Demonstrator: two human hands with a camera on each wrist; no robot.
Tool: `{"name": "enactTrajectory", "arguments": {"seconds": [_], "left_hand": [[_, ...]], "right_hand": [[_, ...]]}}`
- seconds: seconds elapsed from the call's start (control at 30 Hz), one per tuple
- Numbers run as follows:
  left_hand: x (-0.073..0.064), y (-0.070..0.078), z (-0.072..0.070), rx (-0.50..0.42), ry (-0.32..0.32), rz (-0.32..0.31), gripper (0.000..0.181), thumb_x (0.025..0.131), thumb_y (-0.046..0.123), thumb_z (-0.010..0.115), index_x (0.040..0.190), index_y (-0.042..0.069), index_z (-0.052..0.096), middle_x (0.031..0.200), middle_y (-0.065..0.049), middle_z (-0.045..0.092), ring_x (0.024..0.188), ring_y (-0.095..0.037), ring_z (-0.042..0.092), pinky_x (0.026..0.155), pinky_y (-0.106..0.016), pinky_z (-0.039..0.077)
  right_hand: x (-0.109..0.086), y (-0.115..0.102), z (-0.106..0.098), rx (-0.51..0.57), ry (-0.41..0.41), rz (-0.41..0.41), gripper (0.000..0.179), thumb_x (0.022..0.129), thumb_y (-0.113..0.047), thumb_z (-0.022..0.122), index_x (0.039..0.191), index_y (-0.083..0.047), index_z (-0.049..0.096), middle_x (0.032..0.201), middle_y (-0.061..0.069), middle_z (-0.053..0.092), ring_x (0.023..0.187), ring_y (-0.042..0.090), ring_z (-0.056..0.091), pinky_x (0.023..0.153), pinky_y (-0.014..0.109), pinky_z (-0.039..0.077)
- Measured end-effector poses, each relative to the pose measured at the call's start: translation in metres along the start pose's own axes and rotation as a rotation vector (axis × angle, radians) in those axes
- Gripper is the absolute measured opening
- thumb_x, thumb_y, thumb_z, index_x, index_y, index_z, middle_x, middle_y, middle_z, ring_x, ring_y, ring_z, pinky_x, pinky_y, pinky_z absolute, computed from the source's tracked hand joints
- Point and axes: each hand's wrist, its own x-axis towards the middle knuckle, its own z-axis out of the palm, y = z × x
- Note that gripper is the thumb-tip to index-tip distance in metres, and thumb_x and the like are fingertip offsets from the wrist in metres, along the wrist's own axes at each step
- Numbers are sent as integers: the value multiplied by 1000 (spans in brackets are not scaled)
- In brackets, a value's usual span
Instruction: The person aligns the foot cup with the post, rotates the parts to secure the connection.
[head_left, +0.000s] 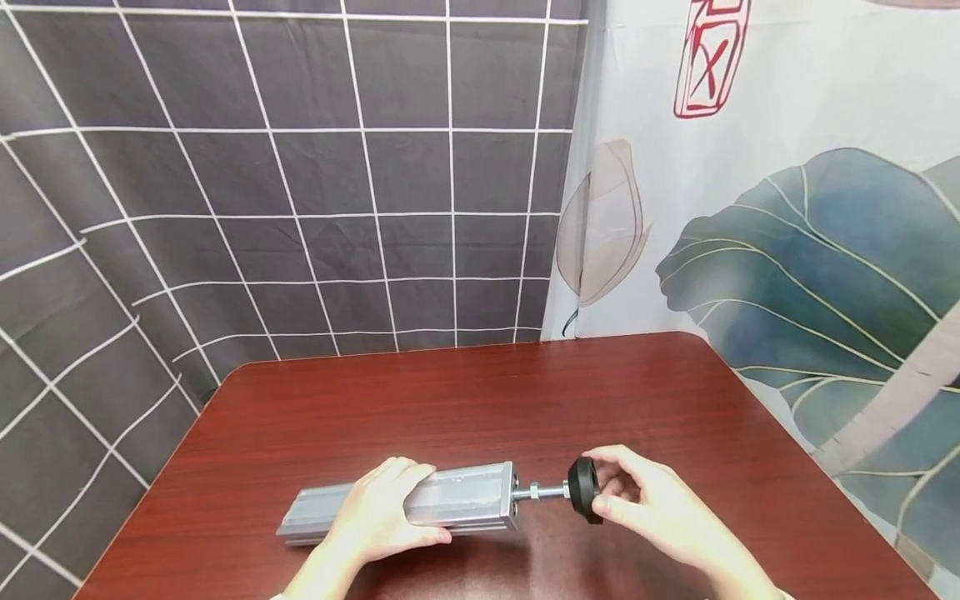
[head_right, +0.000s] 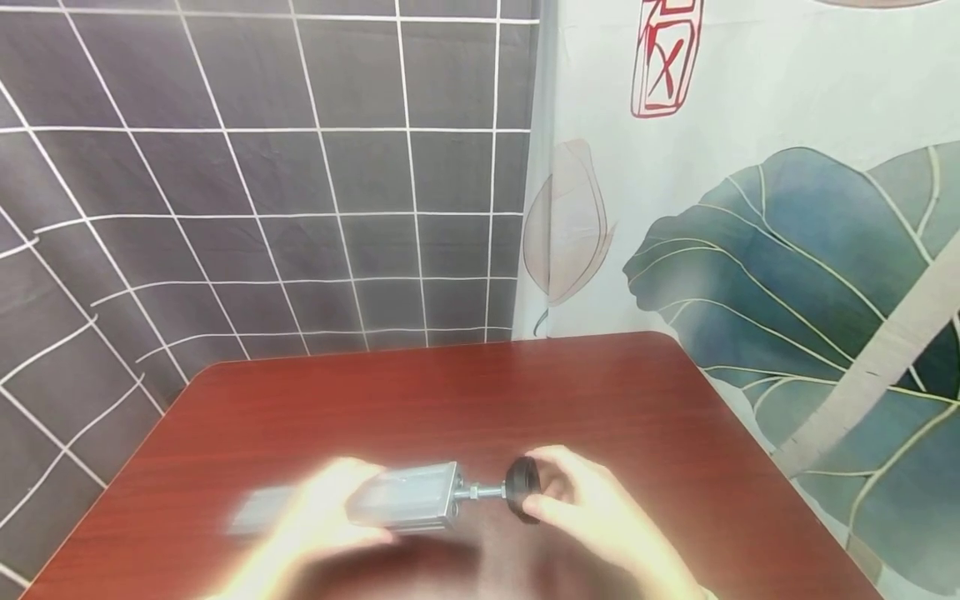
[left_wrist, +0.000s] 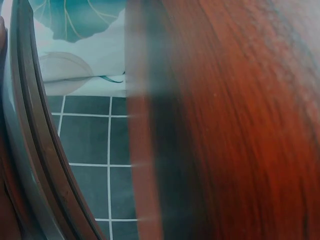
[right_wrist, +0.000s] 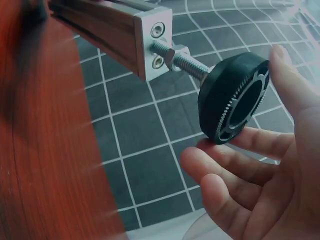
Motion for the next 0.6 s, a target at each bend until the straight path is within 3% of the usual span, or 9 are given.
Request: {"name": "enactTrajectory", "arguments": {"seconds": [0.13,0.27,0.33,0.47,0.6], "left_hand": [[-1,-1,0,2,0,-2,71,53,67,75,102,16,66,91,9,60,86,-10,57,74,-28,48],[-1,-1,-1,-7,-6,-13,71,54,67,75,102,15,66,91,8,61,86,-11,57,74,-29,48],[-1,-1,-1,-5,-2,-12,71,54,67,74,102,16,66,90,8,61,85,-11,57,74,-29,48],[-2,-2,-1,-2,14,0,71,54,68,73,101,16,66,89,9,60,83,-10,56,73,-28,48],[-3,-1,-1,-4,6,-13,71,54,68,73,101,16,66,90,9,60,84,-10,57,73,-28,48]], "right_hand": [[-4,0,-5,-28,2,-86,59,79,-12,74,132,-14,48,110,-2,58,87,9,59,69,27,50],[-8,5,-6,-110,-19,-211,68,76,-14,77,136,-16,46,133,1,44,104,12,54,80,27,49],[-9,9,-4,-128,-26,-273,65,76,-11,77,135,-14,48,135,2,42,104,12,55,80,25,49],[-9,13,0,-92,-11,-315,64,75,-5,77,133,-10,49,130,3,45,93,12,59,76,24,50],[-8,8,-2,-14,-40,-227,63,77,-8,75,134,-9,48,117,1,51,86,12,61,70,26,52]]}}
